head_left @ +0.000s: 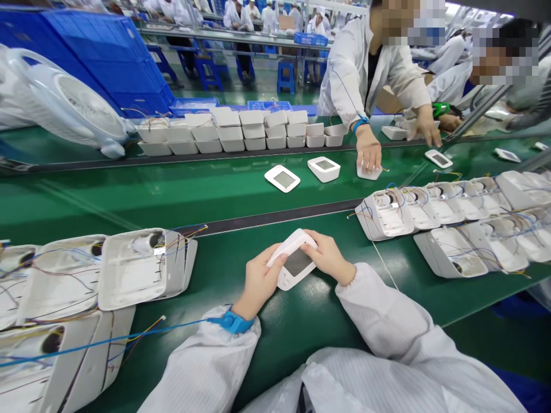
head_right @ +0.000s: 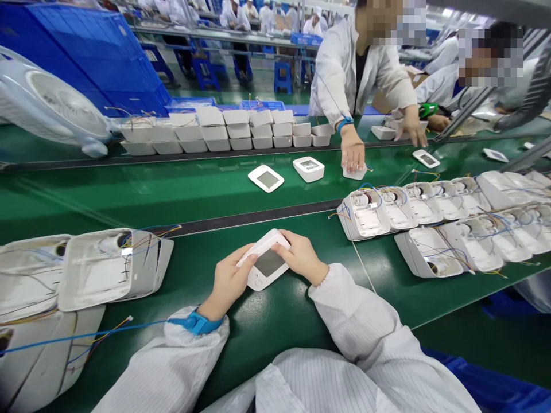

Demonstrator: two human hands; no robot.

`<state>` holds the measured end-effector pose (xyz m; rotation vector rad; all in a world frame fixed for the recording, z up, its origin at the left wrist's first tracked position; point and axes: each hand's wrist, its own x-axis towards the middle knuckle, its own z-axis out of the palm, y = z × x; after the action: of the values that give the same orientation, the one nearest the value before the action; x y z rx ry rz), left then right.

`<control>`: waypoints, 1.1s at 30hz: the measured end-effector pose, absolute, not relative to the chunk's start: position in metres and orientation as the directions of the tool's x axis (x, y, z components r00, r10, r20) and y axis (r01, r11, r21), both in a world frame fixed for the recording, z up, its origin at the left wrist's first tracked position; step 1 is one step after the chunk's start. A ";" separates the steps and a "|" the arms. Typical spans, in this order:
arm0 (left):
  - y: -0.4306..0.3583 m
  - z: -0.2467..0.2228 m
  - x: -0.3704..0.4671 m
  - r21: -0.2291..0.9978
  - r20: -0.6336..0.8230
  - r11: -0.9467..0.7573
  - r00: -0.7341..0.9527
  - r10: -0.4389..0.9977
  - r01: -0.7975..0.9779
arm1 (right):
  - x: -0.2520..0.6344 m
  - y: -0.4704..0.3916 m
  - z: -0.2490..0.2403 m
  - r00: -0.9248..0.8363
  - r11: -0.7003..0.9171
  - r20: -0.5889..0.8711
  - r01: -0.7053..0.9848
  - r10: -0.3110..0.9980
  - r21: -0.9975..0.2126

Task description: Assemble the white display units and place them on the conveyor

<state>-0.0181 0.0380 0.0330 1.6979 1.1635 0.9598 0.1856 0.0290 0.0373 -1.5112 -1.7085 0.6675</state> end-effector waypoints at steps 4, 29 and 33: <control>0.045 0.023 -0.019 0.987 0.111 -0.121 0.092 0.990 0.103 | 0.180 0.031 0.025 -0.023 0.083 0.080 0.212 0.997 -0.974; 0.050 0.019 -0.017 0.787 0.528 -0.540 0.127 0.840 0.299 | 0.184 0.035 0.054 -0.284 0.362 0.227 0.788 0.931 -0.499; 0.046 0.020 -0.020 0.622 0.730 -0.716 0.097 0.677 0.318 | 0.176 0.085 0.050 -0.107 0.153 0.113 0.786 0.988 -0.599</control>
<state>-0.0195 0.0459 0.0197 2.0741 0.9840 1.6540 0.1759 0.0851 0.0497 -1.6834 -1.9481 0.5450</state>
